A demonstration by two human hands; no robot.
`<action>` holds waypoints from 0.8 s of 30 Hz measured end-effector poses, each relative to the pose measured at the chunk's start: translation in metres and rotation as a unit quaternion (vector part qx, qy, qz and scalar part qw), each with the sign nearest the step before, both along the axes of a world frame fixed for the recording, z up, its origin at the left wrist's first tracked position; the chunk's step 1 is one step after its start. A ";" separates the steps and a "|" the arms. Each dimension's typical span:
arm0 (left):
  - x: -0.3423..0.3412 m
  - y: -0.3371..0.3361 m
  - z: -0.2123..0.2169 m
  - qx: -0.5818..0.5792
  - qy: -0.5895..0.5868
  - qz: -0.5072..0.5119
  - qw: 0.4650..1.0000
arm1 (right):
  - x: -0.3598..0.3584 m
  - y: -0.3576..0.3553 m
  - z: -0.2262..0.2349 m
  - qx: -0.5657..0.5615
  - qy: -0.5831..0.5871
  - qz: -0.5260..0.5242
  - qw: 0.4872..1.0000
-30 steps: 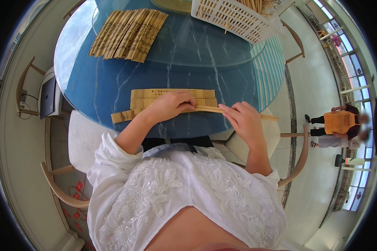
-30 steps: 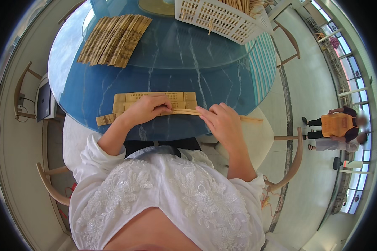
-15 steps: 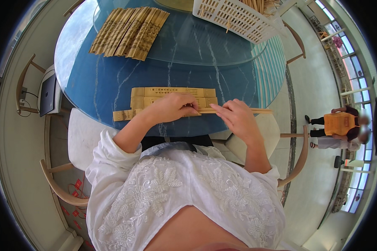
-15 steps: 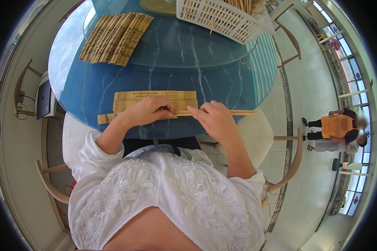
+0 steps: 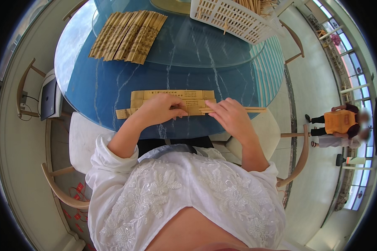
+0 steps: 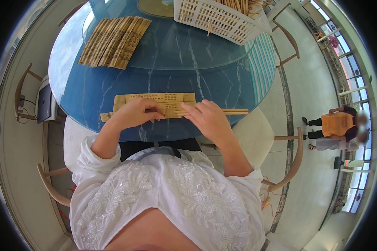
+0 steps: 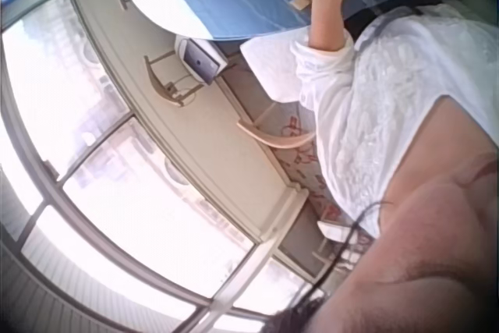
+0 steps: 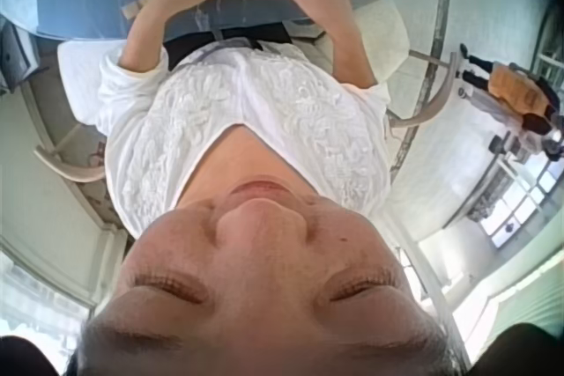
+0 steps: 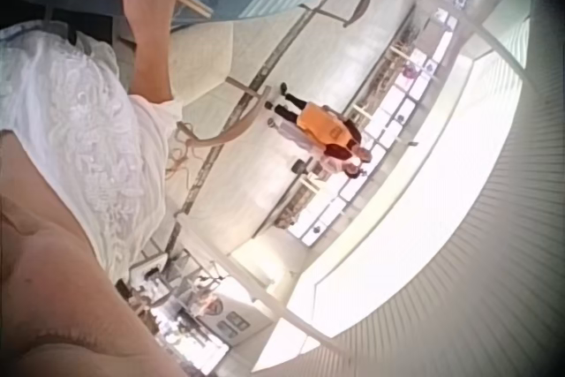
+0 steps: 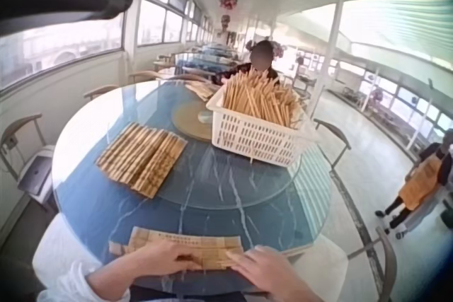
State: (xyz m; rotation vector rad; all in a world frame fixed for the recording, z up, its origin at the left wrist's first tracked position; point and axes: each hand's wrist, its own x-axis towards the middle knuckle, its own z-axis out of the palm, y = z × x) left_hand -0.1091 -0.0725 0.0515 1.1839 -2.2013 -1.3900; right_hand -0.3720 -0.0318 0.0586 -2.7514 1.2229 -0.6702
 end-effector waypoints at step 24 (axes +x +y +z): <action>0.036 0.003 0.009 0.076 0.110 0.063 0.989 | -0.043 -0.004 -0.001 0.213 -0.640 -0.215 0.706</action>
